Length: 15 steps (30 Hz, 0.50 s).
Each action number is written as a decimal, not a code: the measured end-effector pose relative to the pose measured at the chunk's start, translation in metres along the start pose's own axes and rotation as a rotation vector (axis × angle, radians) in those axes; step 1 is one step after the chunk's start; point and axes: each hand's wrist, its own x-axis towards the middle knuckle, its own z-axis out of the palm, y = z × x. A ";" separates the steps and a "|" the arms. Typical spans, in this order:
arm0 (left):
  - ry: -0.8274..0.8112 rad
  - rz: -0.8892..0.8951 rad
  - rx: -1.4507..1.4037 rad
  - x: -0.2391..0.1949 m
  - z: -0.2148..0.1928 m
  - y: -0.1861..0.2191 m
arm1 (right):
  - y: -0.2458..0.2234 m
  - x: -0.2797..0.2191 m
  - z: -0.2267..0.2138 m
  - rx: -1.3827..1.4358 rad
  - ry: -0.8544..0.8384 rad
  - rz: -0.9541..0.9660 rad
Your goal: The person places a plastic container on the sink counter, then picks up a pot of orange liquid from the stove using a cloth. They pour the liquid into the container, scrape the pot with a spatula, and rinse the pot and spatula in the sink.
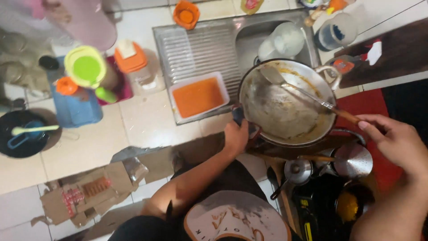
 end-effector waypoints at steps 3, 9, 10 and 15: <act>0.162 0.219 0.247 0.053 0.026 -0.016 | 0.011 0.035 -0.013 -0.051 -0.052 0.124; 0.195 0.079 0.430 0.118 0.031 0.003 | 0.052 0.123 -0.007 -0.067 -0.128 -0.227; 0.196 0.075 0.439 0.112 0.031 0.024 | 0.033 0.124 -0.018 -0.059 -0.133 -0.226; 0.156 -0.077 0.536 0.108 0.028 0.090 | 0.026 0.169 -0.011 -0.057 -0.425 -0.084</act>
